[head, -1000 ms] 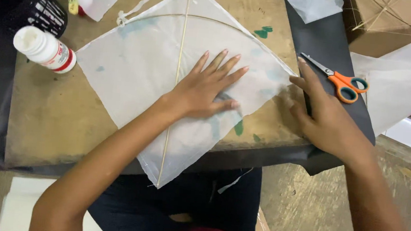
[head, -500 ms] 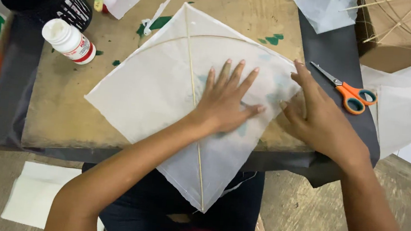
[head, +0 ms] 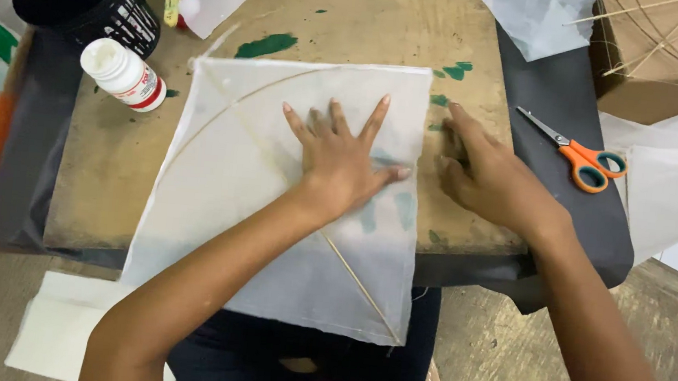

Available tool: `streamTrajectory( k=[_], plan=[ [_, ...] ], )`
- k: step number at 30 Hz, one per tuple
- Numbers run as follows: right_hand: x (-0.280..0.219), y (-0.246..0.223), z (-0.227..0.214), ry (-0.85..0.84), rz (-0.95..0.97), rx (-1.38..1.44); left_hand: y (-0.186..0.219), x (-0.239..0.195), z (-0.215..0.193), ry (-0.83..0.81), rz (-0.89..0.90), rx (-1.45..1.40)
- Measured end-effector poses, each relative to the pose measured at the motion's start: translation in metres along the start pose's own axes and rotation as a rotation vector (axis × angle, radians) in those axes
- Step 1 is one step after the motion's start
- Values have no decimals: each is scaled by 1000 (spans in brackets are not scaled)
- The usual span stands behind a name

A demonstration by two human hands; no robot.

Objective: Applying glue and folding the edges of paper to assemble a kite frame

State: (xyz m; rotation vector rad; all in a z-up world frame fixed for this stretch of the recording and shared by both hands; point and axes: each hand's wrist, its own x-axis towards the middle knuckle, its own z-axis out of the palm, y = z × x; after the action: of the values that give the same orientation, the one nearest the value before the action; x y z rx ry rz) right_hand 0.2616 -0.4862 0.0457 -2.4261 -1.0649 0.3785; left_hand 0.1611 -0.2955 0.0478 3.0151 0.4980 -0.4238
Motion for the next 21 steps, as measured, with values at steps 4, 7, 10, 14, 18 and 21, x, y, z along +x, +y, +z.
streamTrajectory(
  k=[4, 7, 10, 14, 18, 21],
  plan=[
    [13, -5, -5, -19, -36, -11, -11, 22, 5, 109, 56, 24],
    [15, -12, -15, -39, -23, 21, -21, 48, 19, 272, 362, 0],
    [26, -2, -14, -70, -16, -77, -27, 63, 30, 263, 552, -43],
    [56, 33, 2, 58, -195, -150, -31, 69, 36, 253, 539, -181],
    [77, 42, 12, 67, -207, -136, -33, 67, 40, 314, 511, -199],
    [81, 39, 12, -1, -152, -99, -34, 71, 37, 272, 515, -215]
  ],
)
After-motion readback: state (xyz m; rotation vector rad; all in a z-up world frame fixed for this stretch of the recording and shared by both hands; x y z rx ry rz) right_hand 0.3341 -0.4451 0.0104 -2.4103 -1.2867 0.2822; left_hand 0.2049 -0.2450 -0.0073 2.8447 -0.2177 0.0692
